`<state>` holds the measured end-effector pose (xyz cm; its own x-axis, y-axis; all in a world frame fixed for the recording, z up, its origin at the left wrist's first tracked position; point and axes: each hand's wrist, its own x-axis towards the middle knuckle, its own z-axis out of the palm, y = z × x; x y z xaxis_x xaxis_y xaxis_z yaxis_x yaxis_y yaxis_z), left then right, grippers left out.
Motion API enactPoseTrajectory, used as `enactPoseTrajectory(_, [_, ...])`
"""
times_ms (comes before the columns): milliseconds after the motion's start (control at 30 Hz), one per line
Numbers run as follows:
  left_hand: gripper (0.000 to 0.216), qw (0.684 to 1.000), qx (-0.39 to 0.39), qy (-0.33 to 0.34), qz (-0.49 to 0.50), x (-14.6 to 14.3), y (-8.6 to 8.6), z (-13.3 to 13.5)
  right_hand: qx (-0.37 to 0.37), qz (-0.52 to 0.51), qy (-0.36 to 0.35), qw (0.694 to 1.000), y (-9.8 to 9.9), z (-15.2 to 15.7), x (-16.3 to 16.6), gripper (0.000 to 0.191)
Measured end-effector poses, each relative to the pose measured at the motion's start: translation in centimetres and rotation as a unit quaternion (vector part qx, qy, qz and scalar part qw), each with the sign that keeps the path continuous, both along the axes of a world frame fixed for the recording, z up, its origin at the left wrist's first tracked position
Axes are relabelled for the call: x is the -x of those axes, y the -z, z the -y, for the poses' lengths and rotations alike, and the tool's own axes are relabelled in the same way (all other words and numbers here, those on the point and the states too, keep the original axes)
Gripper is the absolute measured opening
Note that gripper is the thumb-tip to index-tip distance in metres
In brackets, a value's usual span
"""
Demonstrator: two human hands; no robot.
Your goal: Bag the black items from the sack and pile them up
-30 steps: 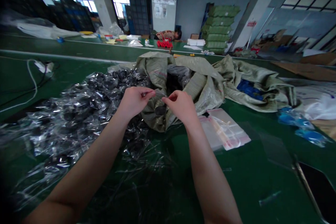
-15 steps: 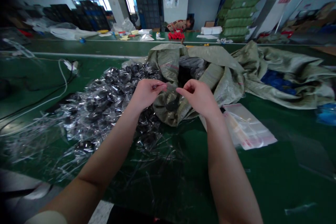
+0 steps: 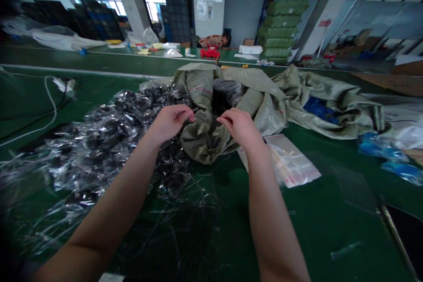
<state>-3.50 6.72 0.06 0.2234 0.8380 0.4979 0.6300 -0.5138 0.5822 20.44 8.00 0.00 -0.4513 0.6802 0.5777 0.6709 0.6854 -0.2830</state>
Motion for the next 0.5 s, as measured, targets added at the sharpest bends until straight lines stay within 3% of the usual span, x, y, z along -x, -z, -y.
enactPoseTrajectory(300, [0.039,0.995,0.066,0.075,-0.027,-1.3,0.6,0.6,0.015,0.018,0.017,1.000,0.2,0.0,0.9,0.018])
enactPoseTrajectory(500, [0.025,0.994,0.025,0.063,-0.091,-2.6,1.2,1.1,0.014,0.019,0.034,0.999,0.2,0.1,1.2,0.020])
